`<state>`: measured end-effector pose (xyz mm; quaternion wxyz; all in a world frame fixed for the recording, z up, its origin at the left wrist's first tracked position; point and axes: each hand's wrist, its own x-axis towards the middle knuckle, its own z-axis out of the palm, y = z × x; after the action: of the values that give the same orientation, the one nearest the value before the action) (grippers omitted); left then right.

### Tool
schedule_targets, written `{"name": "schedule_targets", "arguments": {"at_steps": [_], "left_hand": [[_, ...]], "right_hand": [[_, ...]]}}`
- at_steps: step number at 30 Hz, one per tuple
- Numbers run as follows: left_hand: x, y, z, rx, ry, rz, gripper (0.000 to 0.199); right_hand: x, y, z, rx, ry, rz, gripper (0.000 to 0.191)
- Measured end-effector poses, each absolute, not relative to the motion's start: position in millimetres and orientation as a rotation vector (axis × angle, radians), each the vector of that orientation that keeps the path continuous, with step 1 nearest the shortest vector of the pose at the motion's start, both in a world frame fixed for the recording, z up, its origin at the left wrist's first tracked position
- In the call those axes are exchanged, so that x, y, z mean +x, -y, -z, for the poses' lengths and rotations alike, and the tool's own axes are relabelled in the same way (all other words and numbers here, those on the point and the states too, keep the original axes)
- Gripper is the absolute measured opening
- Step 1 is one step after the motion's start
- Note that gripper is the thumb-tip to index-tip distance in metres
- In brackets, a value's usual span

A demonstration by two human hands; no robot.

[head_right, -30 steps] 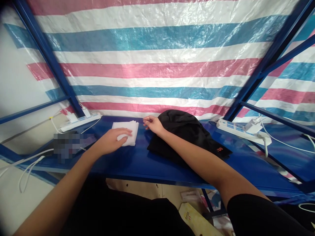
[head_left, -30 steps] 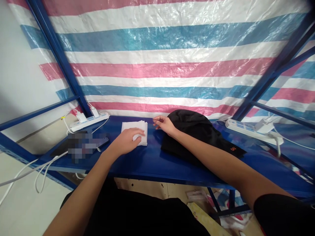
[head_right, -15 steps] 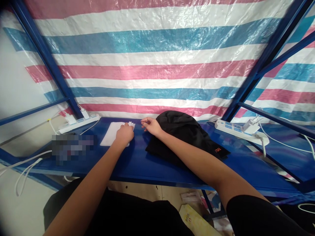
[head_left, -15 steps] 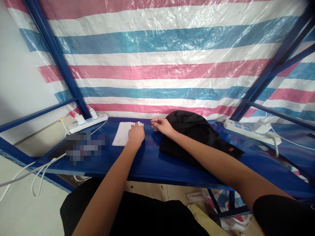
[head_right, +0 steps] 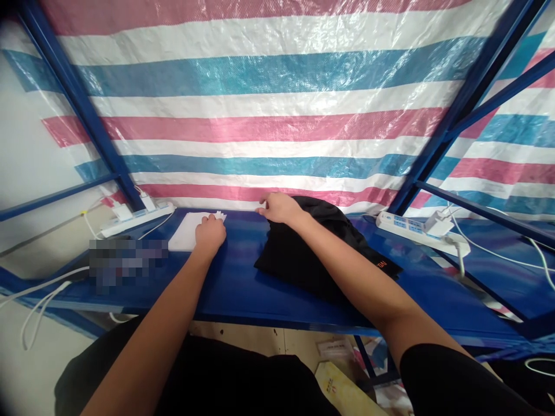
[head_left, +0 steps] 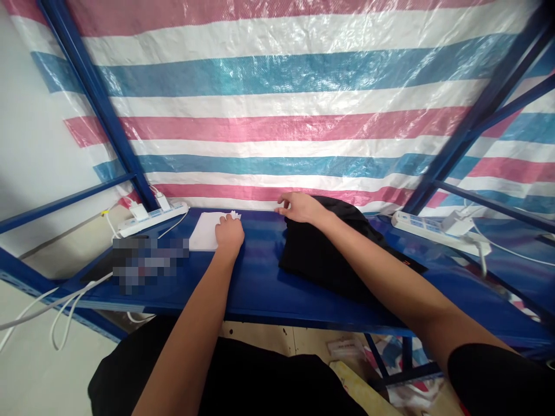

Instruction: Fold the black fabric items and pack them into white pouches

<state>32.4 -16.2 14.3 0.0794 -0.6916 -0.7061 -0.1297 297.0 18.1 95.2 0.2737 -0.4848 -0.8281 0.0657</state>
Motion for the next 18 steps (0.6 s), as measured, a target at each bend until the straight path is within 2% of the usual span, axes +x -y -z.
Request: {"name": "schedule_targets", "arguments": {"at_steps": [3, 5, 10, 14, 18], "left_hand": [[29.0, 12.7, -15.6, -2.025, 2.144, 0.398, 0.044], [25.1, 10.9, -16.2, -1.982, 2.168, 0.408, 0.049], [12.9, 12.8, -16.1, -1.910, 2.194, 0.455, 0.054], [19.4, 15.5, -19.9, -1.934, 2.081, 0.646, 0.043], [64.8, 6.5, -32.4, -2.324, 1.994, 0.900, 0.045]], "right_hand": [[329.7, -34.8, -102.1, -1.478, 2.322, -0.285, 0.052], [349.4, -44.0, -102.4, -1.529, 2.435, -0.292, 0.061], [384.6, -50.4, -120.3, -1.632, 2.611, -0.337, 0.062], [417.8, -50.1, -147.5, -1.822, 2.515, -0.434, 0.060], [456.2, -51.9, -161.1, -2.088, 2.304, -0.210, 0.062]]}}
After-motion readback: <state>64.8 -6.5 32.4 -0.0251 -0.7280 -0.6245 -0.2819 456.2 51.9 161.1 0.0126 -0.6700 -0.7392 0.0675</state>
